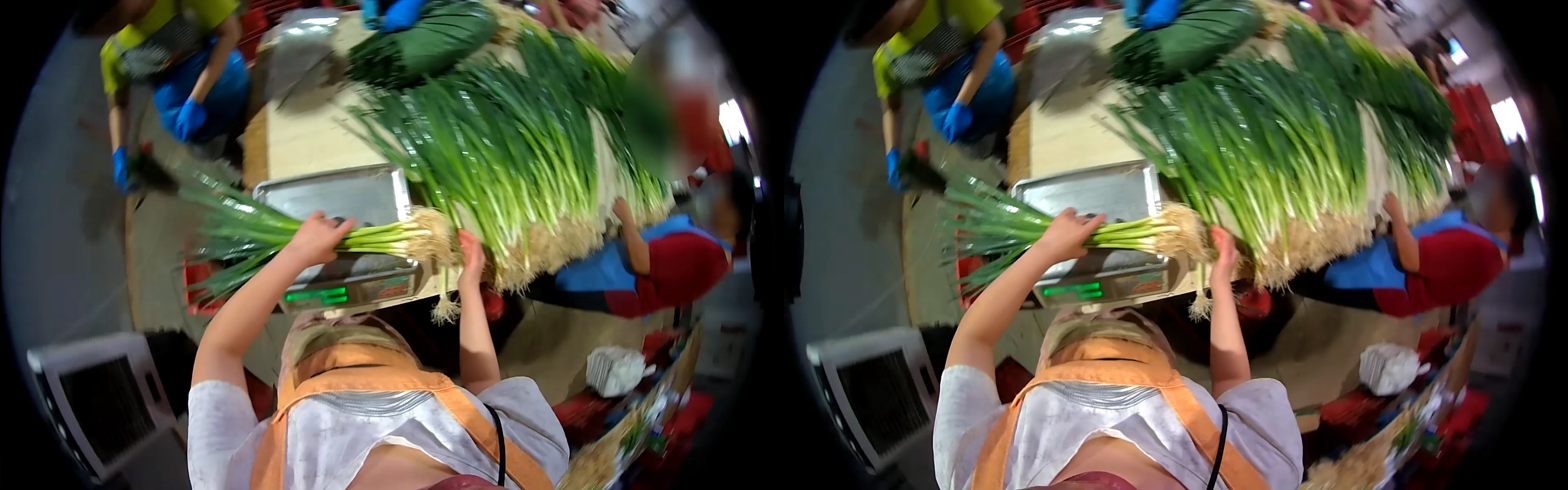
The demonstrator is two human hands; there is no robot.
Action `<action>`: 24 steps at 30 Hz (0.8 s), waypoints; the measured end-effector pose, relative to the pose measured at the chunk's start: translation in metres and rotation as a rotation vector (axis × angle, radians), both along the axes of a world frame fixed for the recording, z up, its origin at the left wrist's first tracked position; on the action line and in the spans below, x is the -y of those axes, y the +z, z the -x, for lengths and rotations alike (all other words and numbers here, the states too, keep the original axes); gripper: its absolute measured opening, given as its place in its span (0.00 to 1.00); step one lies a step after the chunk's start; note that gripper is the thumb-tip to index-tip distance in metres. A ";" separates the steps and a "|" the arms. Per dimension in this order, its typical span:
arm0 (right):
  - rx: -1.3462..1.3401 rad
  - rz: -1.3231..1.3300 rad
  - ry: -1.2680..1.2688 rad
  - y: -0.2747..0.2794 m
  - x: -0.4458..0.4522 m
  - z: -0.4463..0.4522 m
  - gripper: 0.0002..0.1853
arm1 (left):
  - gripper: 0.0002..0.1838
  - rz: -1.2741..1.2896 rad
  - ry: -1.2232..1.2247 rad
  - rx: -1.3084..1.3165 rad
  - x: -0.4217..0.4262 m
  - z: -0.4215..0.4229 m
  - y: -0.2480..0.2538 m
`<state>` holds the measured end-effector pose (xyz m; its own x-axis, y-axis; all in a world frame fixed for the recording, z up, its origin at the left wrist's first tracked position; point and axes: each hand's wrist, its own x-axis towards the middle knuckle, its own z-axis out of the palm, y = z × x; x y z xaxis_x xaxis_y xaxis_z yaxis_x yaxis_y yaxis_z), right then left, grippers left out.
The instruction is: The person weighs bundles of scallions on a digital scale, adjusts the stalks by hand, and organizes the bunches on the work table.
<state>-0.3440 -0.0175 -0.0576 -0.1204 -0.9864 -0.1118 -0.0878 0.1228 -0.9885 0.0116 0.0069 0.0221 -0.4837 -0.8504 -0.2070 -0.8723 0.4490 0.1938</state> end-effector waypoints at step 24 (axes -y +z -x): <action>-0.102 -0.186 -0.504 -0.016 -0.187 0.010 0.14 | 0.61 -0.343 0.613 0.199 0.256 -0.194 -0.191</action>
<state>-0.3537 0.1691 -0.0738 -0.5925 -0.7683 -0.2420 -0.0671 0.3464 -0.9357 0.2052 -0.2494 -0.1693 0.1330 -0.8277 -0.5451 -0.9808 -0.1891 0.0477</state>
